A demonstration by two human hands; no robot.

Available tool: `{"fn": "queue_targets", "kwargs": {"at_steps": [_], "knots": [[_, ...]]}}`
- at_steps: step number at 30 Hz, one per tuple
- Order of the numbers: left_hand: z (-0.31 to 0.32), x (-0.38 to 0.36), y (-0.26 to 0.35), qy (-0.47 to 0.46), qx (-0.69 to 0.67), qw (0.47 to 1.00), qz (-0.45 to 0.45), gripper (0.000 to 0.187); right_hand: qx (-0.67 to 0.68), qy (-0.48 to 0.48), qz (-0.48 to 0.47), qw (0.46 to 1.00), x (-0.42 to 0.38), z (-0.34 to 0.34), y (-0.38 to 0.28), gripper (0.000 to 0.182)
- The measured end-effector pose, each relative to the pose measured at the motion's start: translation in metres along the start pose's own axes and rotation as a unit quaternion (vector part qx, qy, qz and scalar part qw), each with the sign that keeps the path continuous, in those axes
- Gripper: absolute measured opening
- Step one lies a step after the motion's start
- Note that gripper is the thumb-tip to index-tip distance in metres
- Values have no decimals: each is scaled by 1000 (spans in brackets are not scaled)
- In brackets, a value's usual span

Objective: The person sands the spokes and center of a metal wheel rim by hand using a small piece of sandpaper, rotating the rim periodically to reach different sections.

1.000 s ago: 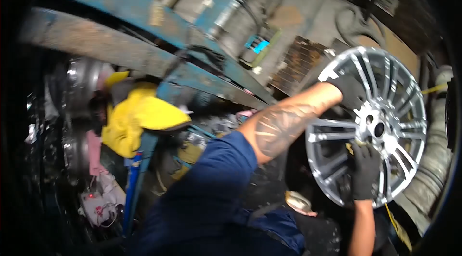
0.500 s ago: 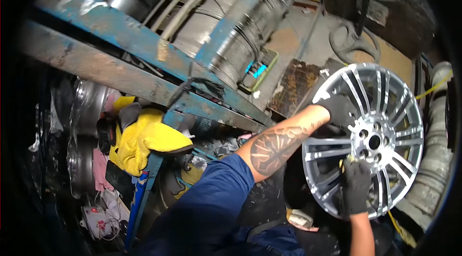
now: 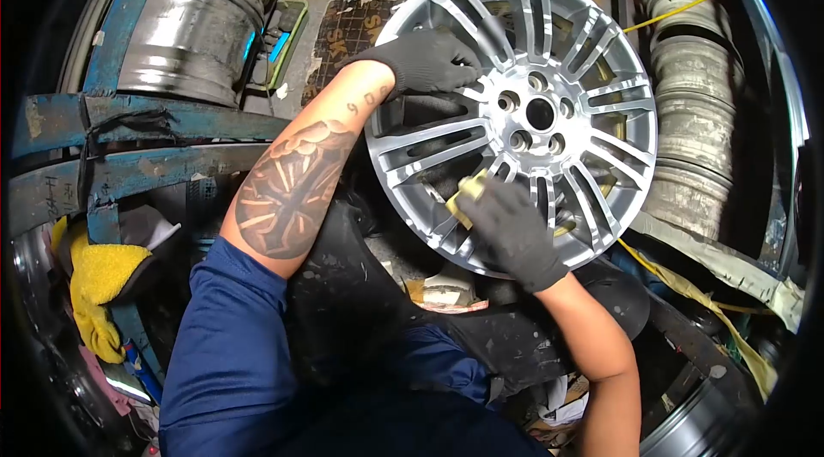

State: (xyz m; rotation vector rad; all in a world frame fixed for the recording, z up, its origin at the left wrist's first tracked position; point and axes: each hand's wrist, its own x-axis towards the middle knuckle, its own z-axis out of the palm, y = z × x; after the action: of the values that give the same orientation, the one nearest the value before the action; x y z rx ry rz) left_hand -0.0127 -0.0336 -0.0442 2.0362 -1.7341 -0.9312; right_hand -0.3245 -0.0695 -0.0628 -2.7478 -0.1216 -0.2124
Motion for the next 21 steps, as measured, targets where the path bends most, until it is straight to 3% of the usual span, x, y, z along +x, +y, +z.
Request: {"fn": "queue_targets", "kwargs": {"at_steps": [1,2,6,7,10,14,15,18,19,21], "knots": [[1,-1,0,-5,-71,997,-14,41,-9,1,29,1000,5,-8,6,46],[-3,-5,8,-5,-47,998,-33,40,-20,2,59,998,8,-12,10,43],[3,1,4,13,1,1000,-22,40,-15,-17,-84,996,-1,-3,-18,46],[3,0,6,10,-12,1000,-25,40,10,-11,-80,997,4,1,-23,51],[0,0,4,-6,-22,999,-32,40,-28,-34,77,996,15,-14,6,54],[1,2,9,-7,-11,999,-36,40,-27,36,-80,996,-5,11,-13,52],[2,1,8,3,-5,1000,-25,40,-49,-45,-99,993,-7,6,-21,57],[1,1,3,-10,-27,999,-17,40,58,-98,96,989,8,-8,7,55],[-4,-4,13,-21,-20,999,-33,39,-34,11,25,999,10,-12,12,45],[2,-1,5,-21,-33,999,-17,38,10,20,-49,999,-4,7,0,45]]}}
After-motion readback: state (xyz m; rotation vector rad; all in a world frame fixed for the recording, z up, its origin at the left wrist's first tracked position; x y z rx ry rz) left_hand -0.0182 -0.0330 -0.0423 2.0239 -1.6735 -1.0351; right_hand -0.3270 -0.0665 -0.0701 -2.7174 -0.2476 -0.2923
